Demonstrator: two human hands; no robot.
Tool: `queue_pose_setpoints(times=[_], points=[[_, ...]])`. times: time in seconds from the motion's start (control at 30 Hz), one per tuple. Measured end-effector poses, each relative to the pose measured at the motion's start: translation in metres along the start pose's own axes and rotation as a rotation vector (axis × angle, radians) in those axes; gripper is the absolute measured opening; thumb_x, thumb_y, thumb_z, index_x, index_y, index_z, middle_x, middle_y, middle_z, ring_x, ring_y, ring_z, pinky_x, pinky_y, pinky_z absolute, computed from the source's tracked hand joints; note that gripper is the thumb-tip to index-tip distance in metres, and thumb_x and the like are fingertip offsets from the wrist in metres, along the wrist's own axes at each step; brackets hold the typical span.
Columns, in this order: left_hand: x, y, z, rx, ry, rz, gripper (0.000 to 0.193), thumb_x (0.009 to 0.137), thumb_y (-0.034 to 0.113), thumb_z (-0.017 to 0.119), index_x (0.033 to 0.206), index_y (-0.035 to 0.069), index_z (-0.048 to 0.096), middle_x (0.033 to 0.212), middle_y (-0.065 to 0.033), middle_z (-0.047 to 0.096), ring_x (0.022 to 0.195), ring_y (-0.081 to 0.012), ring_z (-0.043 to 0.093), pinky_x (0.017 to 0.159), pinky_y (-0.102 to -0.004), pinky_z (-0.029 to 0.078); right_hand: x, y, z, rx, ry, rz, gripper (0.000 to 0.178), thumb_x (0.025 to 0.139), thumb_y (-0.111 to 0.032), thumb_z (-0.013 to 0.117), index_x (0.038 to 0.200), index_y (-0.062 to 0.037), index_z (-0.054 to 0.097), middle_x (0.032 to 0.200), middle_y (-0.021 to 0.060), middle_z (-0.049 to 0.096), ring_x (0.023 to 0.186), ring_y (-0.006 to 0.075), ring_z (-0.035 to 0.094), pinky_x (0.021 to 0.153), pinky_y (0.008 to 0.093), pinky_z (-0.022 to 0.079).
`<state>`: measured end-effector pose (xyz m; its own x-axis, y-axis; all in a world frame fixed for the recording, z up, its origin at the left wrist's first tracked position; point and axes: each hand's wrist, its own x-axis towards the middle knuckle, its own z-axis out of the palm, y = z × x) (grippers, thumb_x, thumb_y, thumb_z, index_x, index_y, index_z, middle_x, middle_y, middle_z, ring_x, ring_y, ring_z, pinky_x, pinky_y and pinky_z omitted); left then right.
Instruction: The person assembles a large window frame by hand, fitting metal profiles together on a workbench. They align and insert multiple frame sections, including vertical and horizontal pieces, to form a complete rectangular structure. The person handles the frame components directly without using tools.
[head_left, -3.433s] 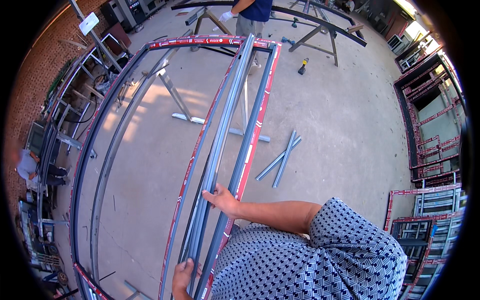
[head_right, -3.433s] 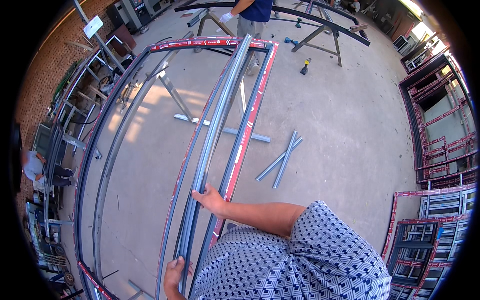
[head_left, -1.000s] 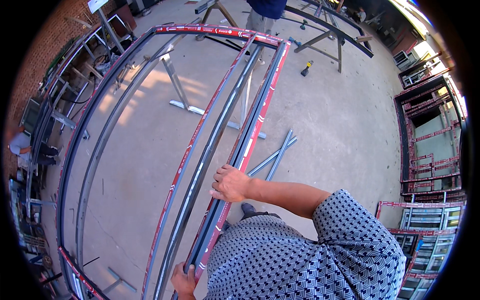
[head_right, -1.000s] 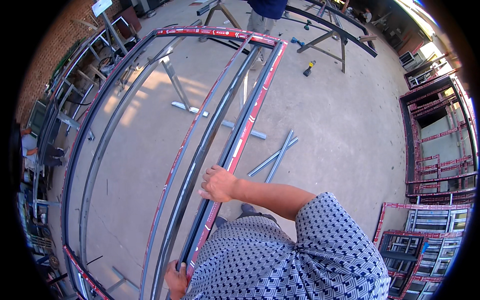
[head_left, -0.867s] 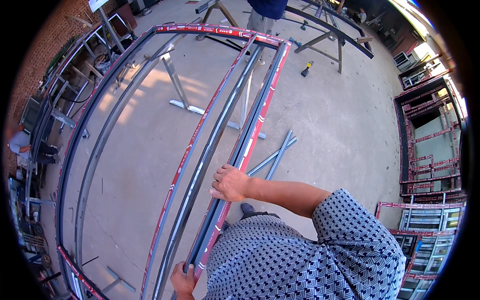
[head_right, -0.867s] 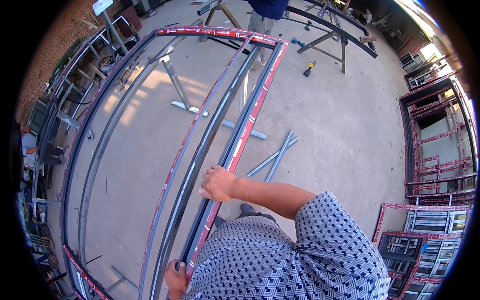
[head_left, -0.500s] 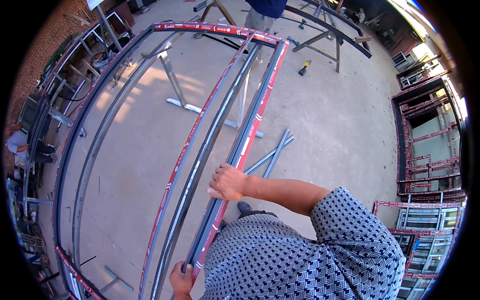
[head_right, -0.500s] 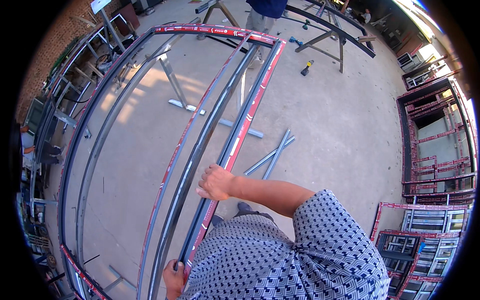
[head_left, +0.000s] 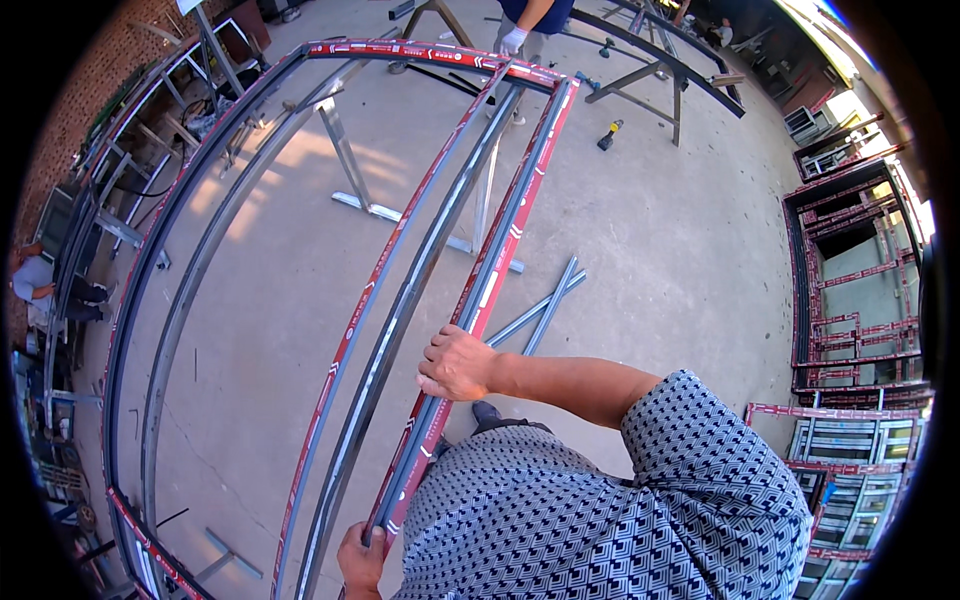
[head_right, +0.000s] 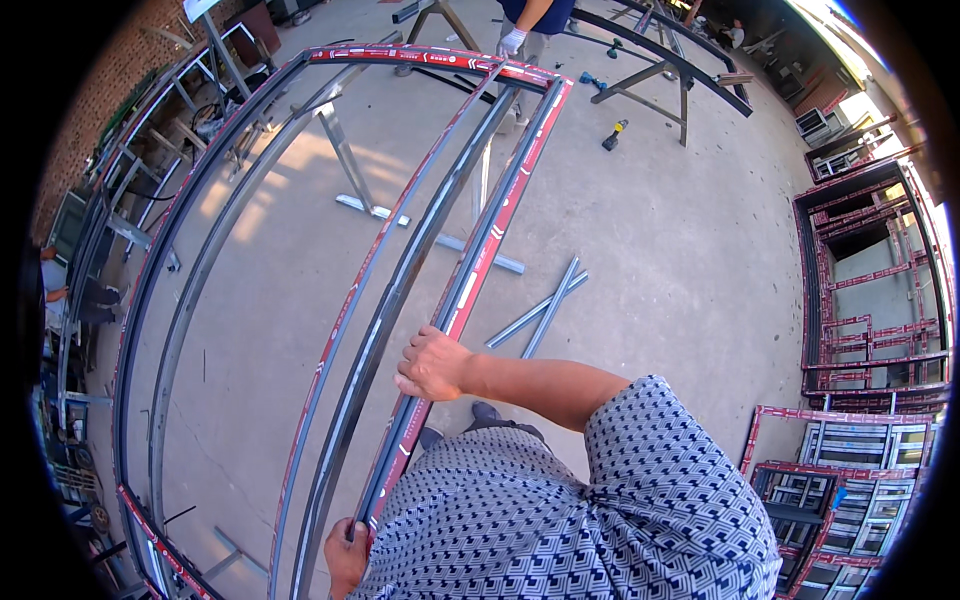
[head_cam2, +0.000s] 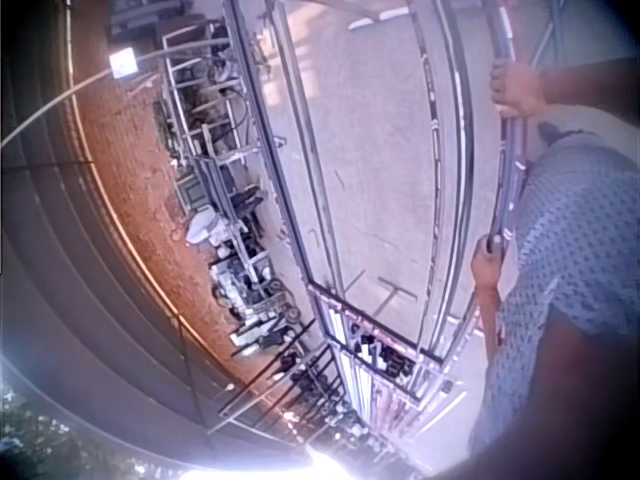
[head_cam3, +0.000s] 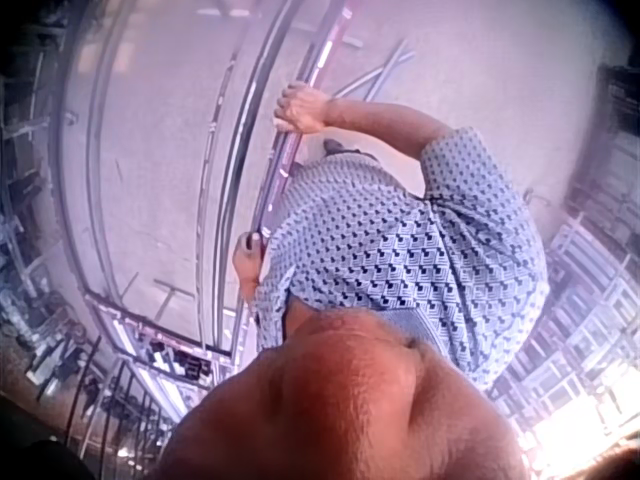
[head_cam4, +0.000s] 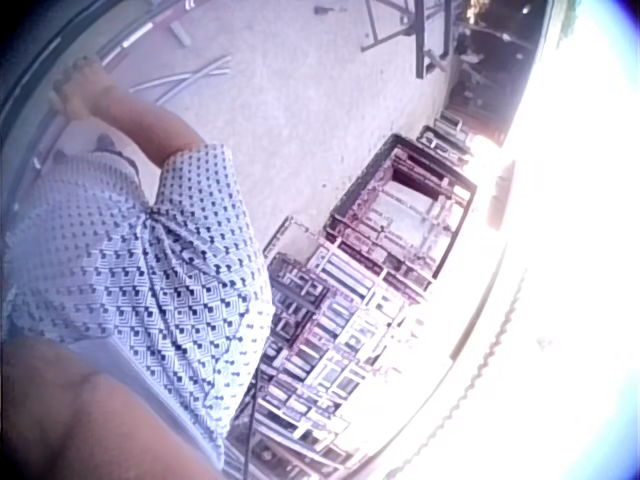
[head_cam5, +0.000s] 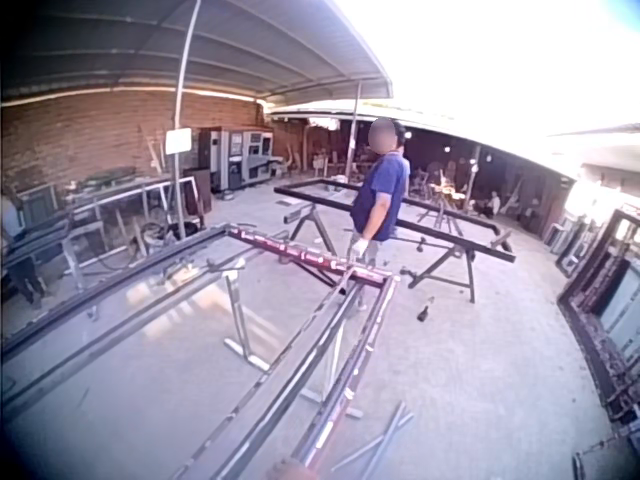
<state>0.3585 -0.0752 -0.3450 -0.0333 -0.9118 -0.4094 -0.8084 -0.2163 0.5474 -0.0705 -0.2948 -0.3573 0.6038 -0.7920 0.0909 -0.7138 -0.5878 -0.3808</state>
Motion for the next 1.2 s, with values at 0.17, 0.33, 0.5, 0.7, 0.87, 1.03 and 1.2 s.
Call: queue_pose_setpoints(times=[0.17,0.33,0.5,0.7,0.87,1.03,1.2], points=[[-0.004,0.008,0.005,-0.003,0.008,-0.018,0.034,0.103,0.028,0.067,0.116,-0.003,0.073,0.100,-0.0215,0.074,0.094,-0.0395,0.071,0.085,-0.0478,0.056,-0.005,0.004,0.008,-0.004,0.051,0.000,0.043,0.106,-0.038,0.054,0.083,-0.0087,0.074,0.080,0.0105,0.069,0.086,0.0308,0.066,0.091,0.0447,0.049],[-0.008,0.030,0.002,0.082,0.092,0.060,0.037,0.103,0.032,0.067,0.119,-0.001,0.072,0.108,-0.0219,0.071,0.104,-0.0450,0.066,0.093,-0.0508,0.054,-0.001,0.003,0.011,0.000,0.080,-0.035,0.037,0.104,-0.034,0.057,0.085,-0.0084,0.074,0.081,0.0097,0.068,0.087,0.0303,0.066,0.091,0.0442,0.049],[-0.023,0.036,0.005,0.192,0.188,0.052,0.049,0.098,0.041,0.073,0.126,0.001,0.071,0.116,-0.0199,0.068,0.107,-0.0438,0.064,0.095,-0.0523,0.053,0.005,0.002,0.008,0.018,0.058,-0.052,0.031,0.103,-0.031,0.060,0.086,-0.0081,0.073,0.083,0.0094,0.067,0.088,0.0309,0.065,0.091,0.0444,0.049],[-0.027,0.028,0.004,0.284,0.225,0.045,0.075,0.079,0.055,0.089,0.130,0.005,0.070,0.115,-0.0158,0.070,0.109,-0.0386,0.067,0.097,-0.0497,0.055,0.010,0.000,0.007,-0.051,-0.003,-0.067,0.026,0.102,-0.026,0.061,0.088,-0.0080,0.074,0.089,0.0113,0.072,0.092,0.0335,0.069,0.090,0.0493,0.049],[-0.033,0.027,0.010,0.370,0.244,-0.032,0.074,0.079,0.060,0.087,0.129,0.007,0.071,0.114,-0.0148,0.071,0.110,-0.0347,0.070,0.099,-0.0457,0.057,0.014,-0.014,-0.001,-0.056,-0.008,-0.115,0.026,0.105,-0.020,0.056,0.095,-0.0061,0.075,0.095,0.0123,0.074,0.095,0.0362,0.069,0.090,0.0502,0.049],[-0.033,0.021,0.018,0.417,0.219,-0.051,0.078,0.084,0.071,0.078,0.127,0.006,0.072,0.112,-0.0140,0.072,0.113,-0.0316,0.070,0.100,-0.0431,0.057,0.015,-0.017,0.013,-0.028,-0.129,-0.211,0.034,0.112,-0.022,0.047,0.108,-0.0032,0.076,0.103,0.0164,0.074,0.100,0.0385,0.068,0.093,0.0514,0.050],[-0.029,0.015,0.020,0.389,0.214,-0.054,0.078,0.084,0.076,0.075,0.120,0.006,0.074,0.110,-0.0132,0.073,0.108,-0.0320,0.070,0.097,-0.0409,0.057,0.026,-0.065,0.037,-0.002,-0.278,-0.320,0.037,0.113,-0.025,0.046,0.114,-0.0012,0.074,0.107,0.0183,0.074,0.101,0.0402,0.069,0.092,0.0527,0.052]])
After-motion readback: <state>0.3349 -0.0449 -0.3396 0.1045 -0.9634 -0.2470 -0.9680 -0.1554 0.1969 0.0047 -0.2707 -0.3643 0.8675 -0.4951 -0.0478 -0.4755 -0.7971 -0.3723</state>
